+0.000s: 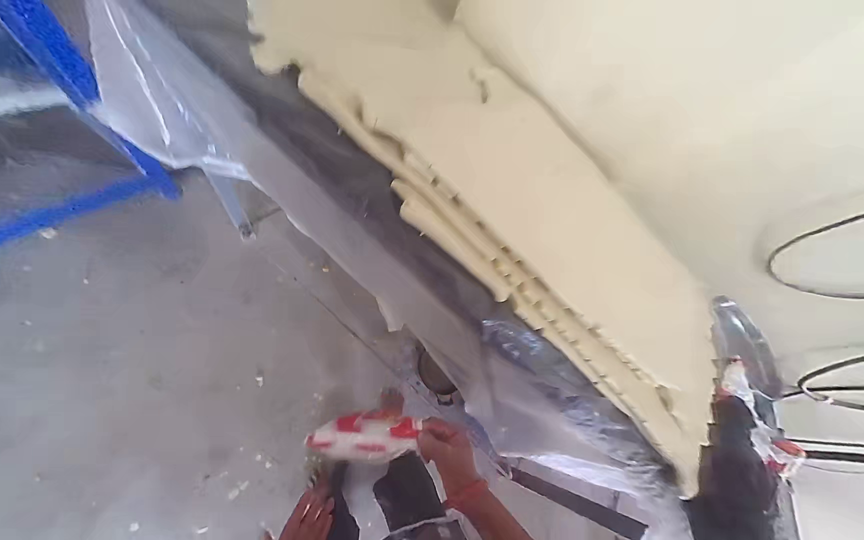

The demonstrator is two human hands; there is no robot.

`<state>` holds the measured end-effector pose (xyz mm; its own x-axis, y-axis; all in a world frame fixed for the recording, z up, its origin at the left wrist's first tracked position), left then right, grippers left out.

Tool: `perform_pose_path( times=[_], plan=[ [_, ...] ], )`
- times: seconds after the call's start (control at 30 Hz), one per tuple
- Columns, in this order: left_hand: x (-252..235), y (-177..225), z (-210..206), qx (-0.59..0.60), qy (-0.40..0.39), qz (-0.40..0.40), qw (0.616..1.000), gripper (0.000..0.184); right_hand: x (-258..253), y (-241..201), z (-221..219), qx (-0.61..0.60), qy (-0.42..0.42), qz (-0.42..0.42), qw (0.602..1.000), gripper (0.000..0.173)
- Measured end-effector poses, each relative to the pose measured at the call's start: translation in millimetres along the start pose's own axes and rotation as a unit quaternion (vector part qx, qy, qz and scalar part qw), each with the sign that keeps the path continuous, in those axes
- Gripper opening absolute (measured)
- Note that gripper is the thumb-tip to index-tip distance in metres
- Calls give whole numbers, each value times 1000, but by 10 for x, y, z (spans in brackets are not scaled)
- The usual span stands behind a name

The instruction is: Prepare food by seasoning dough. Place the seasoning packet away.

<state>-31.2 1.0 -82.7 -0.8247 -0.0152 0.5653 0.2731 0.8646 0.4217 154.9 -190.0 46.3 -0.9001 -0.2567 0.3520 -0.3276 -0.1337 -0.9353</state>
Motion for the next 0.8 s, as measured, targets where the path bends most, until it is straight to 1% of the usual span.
perform_pose_path(
  times=[0.07, 0.1, 0.13, 0.2, 0.23, 0.3, 0.4, 0.43, 0.47, 0.5, 0.53, 0.6, 0.63, 0.67, 0.7, 0.73, 0.77, 0.8],
  plan=[
    [-20, 285, -595, 22, -46, 0, 999, 105, 215, -611, -70, -41, -67, 37, 996, 17],
    [37, 422, -887, 46, -66, -18, 997, 105, 320, -904, -69, -61, -103, 56, 991, 17],
    [115, 573, -1190, 83, -95, -35, 991, 100, 406, -1183, -48, -75, -141, 82, 984, 17],
    [304, 910, -1933, 127, -145, -65, 979, 86, 539, -1735, 43, -69, -194, 133, 969, 18],
    [363, 1021, -2234, 139, -163, -76, 974, 82, 590, -1981, 114, -49, -209, 164, 963, 18],
    [317, 1081, -2528, 167, -226, -87, 956, 83, 660, -2404, 305, 15, -221, 226, 949, 17],
    [337, 1117, -3141, 171, -232, -78, 954, 77, 783, -2886, 702, 107, -223, 309, 918, 17],
    [327, 1122, -3354, 186, -258, -61, 946, 76, 819, -3026, 868, 128, -219, 327, 910, 17],
    [292, 1115, -3533, 188, -303, -43, 933, 77, 855, -3159, 1049, 142, -211, 339, 906, 16],
    [241, 1090, -3706, 187, -367, -18, 911, 79, 892, -3284, 1246, 154, -202, 343, 904, 15],
    [213, 1058, -3928, 164, -419, 3, 893, 80, 928, -3404, 1455, 163, -190, 344, 905, 15],
    [169, 918, -4384, 109, -462, 31, 880, 80, 1005, -3632, 1918, 177, -166, 335, 911, 15],
    [97, 801, -4575, 94, -491, 46, 865, 78, 1046, -3744, 2167, 184, -155, 328, 914, 15],
    [-19, 657, -4754, 94, -536, 65, 836, 77, 1092, -3854, 2425, 193, -143, 323, 915, 15],
    [-88, 505, -4980, 84, -565, 71, 818, 74, 1144, -3955, 2690, 206, -133, 324, 914, 15],
    [-94, 348, -5240, 65, -571, 62, 816, 66, 1197, -4043, 2967, 229, -127, 334, 906, 15],
    [-78, 174, -5501, 57, -556, 43, 828, 57, 1247, -4105, 3250, 259, -120, 353, 891, 16],
    [-74, -9, -5734, 54, -525, 22, 849, 49, 1296, -4147, 3525, 290, -112, 375, 873, 16]
  ],
)
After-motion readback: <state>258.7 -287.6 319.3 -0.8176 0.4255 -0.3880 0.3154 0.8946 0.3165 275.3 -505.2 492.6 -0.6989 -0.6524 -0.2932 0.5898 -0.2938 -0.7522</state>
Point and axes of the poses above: each hand's wrist, its own x-axis away from the middle knuckle, its own z-axis out of the back of the hand, y = z × x, the point moved 1 cm from there along -x, towards the middle knuckle, and after that the axes turned 10 degrees about -y, right-handed, at the moved point
